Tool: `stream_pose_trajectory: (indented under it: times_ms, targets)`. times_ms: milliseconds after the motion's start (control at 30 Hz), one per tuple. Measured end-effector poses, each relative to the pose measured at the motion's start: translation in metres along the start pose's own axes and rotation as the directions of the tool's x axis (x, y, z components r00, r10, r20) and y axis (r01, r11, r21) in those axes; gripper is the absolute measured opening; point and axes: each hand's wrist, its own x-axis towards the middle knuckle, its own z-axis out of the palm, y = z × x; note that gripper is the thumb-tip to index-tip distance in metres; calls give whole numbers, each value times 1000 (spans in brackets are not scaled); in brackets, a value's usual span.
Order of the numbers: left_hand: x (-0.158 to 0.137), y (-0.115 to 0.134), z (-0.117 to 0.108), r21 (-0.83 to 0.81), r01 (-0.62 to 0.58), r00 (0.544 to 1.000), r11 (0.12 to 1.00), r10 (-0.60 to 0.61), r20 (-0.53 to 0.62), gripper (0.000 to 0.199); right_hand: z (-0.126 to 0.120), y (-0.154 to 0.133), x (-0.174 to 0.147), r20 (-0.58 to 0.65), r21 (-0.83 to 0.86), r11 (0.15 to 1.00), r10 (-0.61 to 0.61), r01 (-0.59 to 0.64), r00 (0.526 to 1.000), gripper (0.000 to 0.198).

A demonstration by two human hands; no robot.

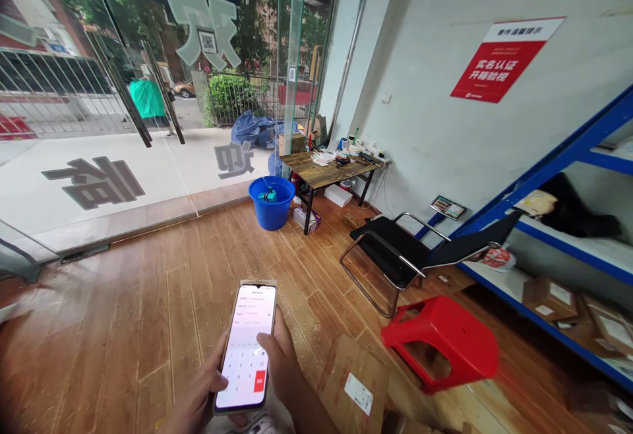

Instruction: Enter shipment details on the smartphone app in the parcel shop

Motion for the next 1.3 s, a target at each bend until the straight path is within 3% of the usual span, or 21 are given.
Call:
stream_pose_trajectory:
  times_ms: [100,333,633,700,867,1000,1133,1300]
  targets:
    - [-1,4,2,35,13,1000,999,-13,10,92,-3,1,-1,16,-17,1000,21,-21,1000,43]
    - [0,7,9,129,8,999,992,-13,41,94,2,0,5,-128,-124,992,3,-19,992,52]
    - [1,7,5,88,-12,1000,996,13,-3,91,-8,3,-2,77,-56,996,74,-70,994,51]
    - [5,3,0,63,-21,1000,998,21,7,93,-6,3,-2,42,-67,995,73,-70,996,50]
    - [15,-5,-11,84,113,994,990,-113,-3,109,1,6,4,-139,-101,992,57,-71,989,48]
    - [10,-2,-6,107,61,998,992,-62,7,108,0,8,5,-157,-106,992,53,-70,986,50]
    - [1,5,5,102,9,1000,995,-8,-10,100,0,5,-2,-69,-43,995,86,-89,994,52]
    - [-3,12,12,84,10,999,996,-7,-46,97,-5,-1,-9,161,-3,993,113,-114,980,54]
